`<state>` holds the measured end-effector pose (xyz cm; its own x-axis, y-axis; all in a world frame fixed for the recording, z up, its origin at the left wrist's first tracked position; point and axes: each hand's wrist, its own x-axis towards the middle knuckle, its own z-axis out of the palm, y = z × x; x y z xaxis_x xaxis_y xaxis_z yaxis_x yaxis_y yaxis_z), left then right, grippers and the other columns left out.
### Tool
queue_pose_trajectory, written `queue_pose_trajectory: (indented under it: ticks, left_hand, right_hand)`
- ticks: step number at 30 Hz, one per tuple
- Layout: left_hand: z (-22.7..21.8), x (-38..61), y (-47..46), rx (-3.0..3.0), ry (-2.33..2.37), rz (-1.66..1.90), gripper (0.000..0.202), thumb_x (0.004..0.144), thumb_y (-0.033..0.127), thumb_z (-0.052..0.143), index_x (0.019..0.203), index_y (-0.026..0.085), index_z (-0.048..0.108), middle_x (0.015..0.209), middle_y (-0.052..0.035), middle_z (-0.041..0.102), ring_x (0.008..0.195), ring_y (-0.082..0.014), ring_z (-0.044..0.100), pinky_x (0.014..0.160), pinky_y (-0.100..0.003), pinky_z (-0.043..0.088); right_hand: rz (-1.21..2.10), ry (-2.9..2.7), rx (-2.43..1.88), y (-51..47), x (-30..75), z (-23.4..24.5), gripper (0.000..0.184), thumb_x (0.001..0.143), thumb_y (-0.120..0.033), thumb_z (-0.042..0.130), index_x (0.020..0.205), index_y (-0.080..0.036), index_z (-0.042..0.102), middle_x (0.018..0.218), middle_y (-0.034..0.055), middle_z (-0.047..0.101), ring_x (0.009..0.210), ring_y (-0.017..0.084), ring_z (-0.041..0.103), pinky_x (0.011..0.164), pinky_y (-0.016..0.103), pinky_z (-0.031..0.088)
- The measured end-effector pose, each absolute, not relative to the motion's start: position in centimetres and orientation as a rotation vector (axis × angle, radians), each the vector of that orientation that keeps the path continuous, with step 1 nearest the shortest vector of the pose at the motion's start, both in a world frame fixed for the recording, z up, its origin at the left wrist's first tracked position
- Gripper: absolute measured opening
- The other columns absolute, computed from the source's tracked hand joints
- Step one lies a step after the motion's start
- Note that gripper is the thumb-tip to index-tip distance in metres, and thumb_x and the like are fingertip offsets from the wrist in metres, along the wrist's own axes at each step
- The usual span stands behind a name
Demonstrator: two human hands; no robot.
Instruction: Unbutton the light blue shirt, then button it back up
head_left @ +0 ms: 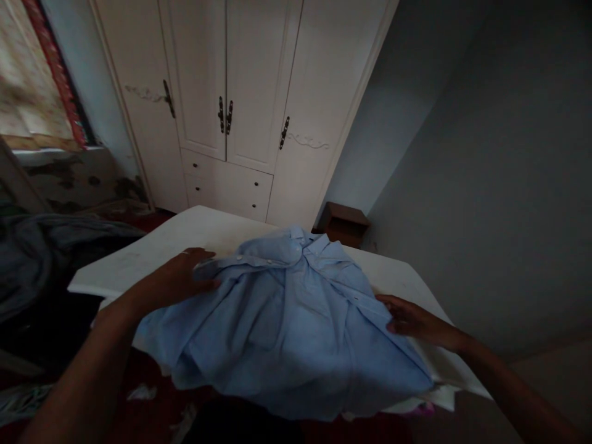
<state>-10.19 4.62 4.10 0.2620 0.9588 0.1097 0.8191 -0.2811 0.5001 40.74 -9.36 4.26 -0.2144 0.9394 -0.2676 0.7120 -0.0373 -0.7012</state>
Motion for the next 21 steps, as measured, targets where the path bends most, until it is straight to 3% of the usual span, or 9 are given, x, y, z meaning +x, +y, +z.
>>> queue_pose_trajectory:
  ticks: [2,4,7,9,11,16,19,21]
  left_hand:
    - [3.5,-10.6,4.2,2.182,1.686,0.540,0.068,0.061,0.059,0.060,0.119,0.022,0.062,0.125,-0.0144,0.063,0.112,-0.0335,0.061,0.097,-0.039,0.046]
    - [3.2,-11.4,3.9,2.148,1.755,0.478,0.065,0.067,0.058,0.053,0.120,0.021,0.061,0.110,-0.0134,0.070,0.095,-0.0311,0.067,0.085,-0.039,0.049]
    - [3.5,-12.7,3.2,2.195,1.812,0.437,0.045,0.073,0.056,0.045,0.096,0.025,0.069,0.088,-0.0079,0.073,0.081,-0.0282,0.067,0.075,-0.037,0.047]
    - [4.5,-12.7,2.2,2.224,1.810,0.464,0.037,0.075,0.054,0.044,0.075,0.027,0.069,0.082,-0.0049,0.073,0.078,-0.0268,0.067,0.072,-0.035,0.046]
    - [6.1,-11.5,0.6,2.178,1.789,0.555,0.035,0.074,0.054,0.047,0.068,0.028,0.069,0.076,-0.0028,0.073,0.073,-0.0251,0.066,0.068,-0.034,0.045]
    - [7.9,-1.9,-5.1,2.013,1.443,0.809,0.037,0.078,0.056,0.050,0.067,0.026,0.068,0.070,-0.0028,0.070,0.066,-0.0222,0.064,0.061,-0.033,0.047]
    - [5.7,3.9,-8.1,2.004,0.928,0.535,0.038,0.082,0.057,0.049,0.074,0.025,0.070,0.077,-0.0053,0.072,0.071,-0.0223,0.066,0.066,-0.035,0.051]
    - [3.9,5.3,-9.0,1.974,0.692,0.409,0.033,0.076,0.057,0.060,0.082,0.027,0.072,0.085,-0.0086,0.073,0.080,-0.0232,0.068,0.071,-0.035,0.051]
  right_hand:
    - [1.050,-1.965,-1.773,-9.0,40.3,4.2,0.052,0.076,-0.056,0.064,0.115,-0.022,0.062,0.109,0.0100,0.065,0.104,0.029,0.061,0.089,0.042,0.049]
    - [0.902,-1.995,-1.850,-9.0,40.3,4.3,0.040,0.075,-0.058,0.062,0.089,-0.021,0.065,0.086,0.0055,0.064,0.083,0.024,0.061,0.075,0.037,0.049]
    - [0.573,-1.989,-1.993,-9.6,40.8,4.8,0.038,0.075,-0.059,0.061,0.069,-0.021,0.058,0.064,-0.0001,0.055,0.062,0.017,0.051,0.059,0.030,0.041]
    - [0.405,-1.909,-2.022,-10.1,40.8,5.5,0.038,0.076,-0.058,0.060,0.069,-0.021,0.057,0.062,-0.0006,0.055,0.059,0.016,0.049,0.056,0.028,0.038]
    - [0.335,-1.755,-2.005,-10.4,40.1,6.5,0.037,0.076,-0.058,0.060,0.070,-0.021,0.057,0.064,0.0005,0.057,0.058,0.016,0.051,0.055,0.028,0.039]
    - [0.546,-1.368,-1.757,-10.5,33.3,8.2,0.038,0.072,-0.056,0.068,0.078,-0.021,0.055,0.069,0.0035,0.062,0.059,0.019,0.059,0.050,0.029,0.045]
    - [0.728,-1.563,-1.603,-10.7,28.0,7.4,0.033,0.078,-0.054,0.064,0.085,-0.022,0.056,0.066,-0.0012,0.058,0.050,0.012,0.053,0.042,0.023,0.041]
    - [1.061,-1.832,-1.562,-11.1,25.9,6.4,0.034,0.079,-0.051,0.065,0.099,-0.023,0.059,0.067,-0.0024,0.059,0.044,0.009,0.049,0.037,0.021,0.038]
